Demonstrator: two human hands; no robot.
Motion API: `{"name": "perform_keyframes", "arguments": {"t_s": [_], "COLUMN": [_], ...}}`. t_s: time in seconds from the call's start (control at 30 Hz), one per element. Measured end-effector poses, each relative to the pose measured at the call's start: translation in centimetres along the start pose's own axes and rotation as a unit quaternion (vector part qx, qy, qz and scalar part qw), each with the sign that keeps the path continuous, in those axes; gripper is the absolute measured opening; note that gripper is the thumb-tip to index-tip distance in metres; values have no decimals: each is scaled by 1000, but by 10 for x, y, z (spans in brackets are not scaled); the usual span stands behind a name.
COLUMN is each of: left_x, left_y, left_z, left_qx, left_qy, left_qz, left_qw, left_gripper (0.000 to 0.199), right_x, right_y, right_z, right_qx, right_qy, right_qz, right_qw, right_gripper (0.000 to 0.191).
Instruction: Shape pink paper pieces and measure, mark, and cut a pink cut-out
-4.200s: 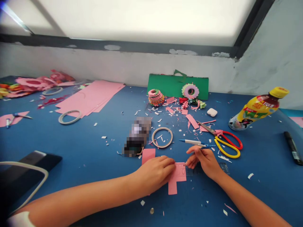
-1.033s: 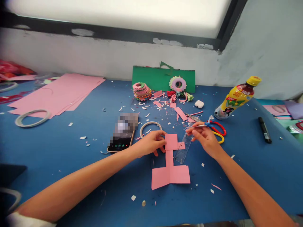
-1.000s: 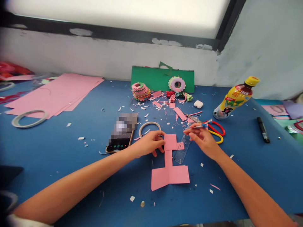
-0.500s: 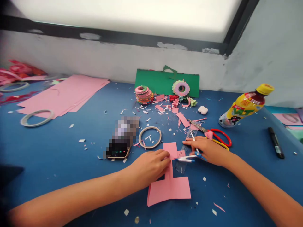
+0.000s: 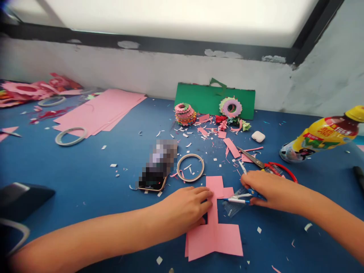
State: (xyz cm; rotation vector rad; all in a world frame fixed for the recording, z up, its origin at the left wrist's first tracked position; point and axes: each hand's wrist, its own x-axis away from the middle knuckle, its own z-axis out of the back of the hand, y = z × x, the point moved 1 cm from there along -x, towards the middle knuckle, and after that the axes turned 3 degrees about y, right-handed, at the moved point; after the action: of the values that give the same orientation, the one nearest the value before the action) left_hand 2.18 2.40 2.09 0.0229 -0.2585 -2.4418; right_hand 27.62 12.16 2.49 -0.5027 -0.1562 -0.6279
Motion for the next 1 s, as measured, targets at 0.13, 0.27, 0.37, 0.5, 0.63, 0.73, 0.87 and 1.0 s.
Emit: {"name": "perform_keyframes", "arguments": {"t_s": [0.13, 0.27, 0.37, 0.5, 0.63, 0.73, 0.87, 1.0], "left_x": [8, 14, 17, 20, 22, 23, 25, 26], "left_y": [11, 19, 19, 18, 23, 27, 27, 25], "left_z": [-12, -18, -18, -15, -16, -21, -25, -26], "left_qx": [-44, -52, -42, -2, 15, -3, 7, 32], "left_qy": [-7, -32, -13, 2, 21, 69, 79, 56], "left_qz": [-3, 9, 11, 33, 57, 41, -45, -94], "left_qw": [999, 998, 999, 999, 998, 997, 996, 994], "left_gripper": [38, 47, 47, 50, 57, 70, 74, 65], "right_x": [15, 19, 13, 2, -4, -5, -5, -4], "right_y": [14, 15, 8, -5, -10, -5, 3, 2], "right_z": [-9, -18, -22, -31, -43, -51, -57, -57], "right_qx": [-29, -40, -32, 13, 38, 37, 23, 22], "right_qy": [76, 139, 176, 197, 216, 227, 228, 233], "right_qz": [-23, -32, -36, -10, 13, 14, 23, 17], "right_qw": [996, 989, 983, 980, 976, 973, 973, 972], "right_gripper": [11, 11, 13, 13, 10, 10, 10, 11]}}
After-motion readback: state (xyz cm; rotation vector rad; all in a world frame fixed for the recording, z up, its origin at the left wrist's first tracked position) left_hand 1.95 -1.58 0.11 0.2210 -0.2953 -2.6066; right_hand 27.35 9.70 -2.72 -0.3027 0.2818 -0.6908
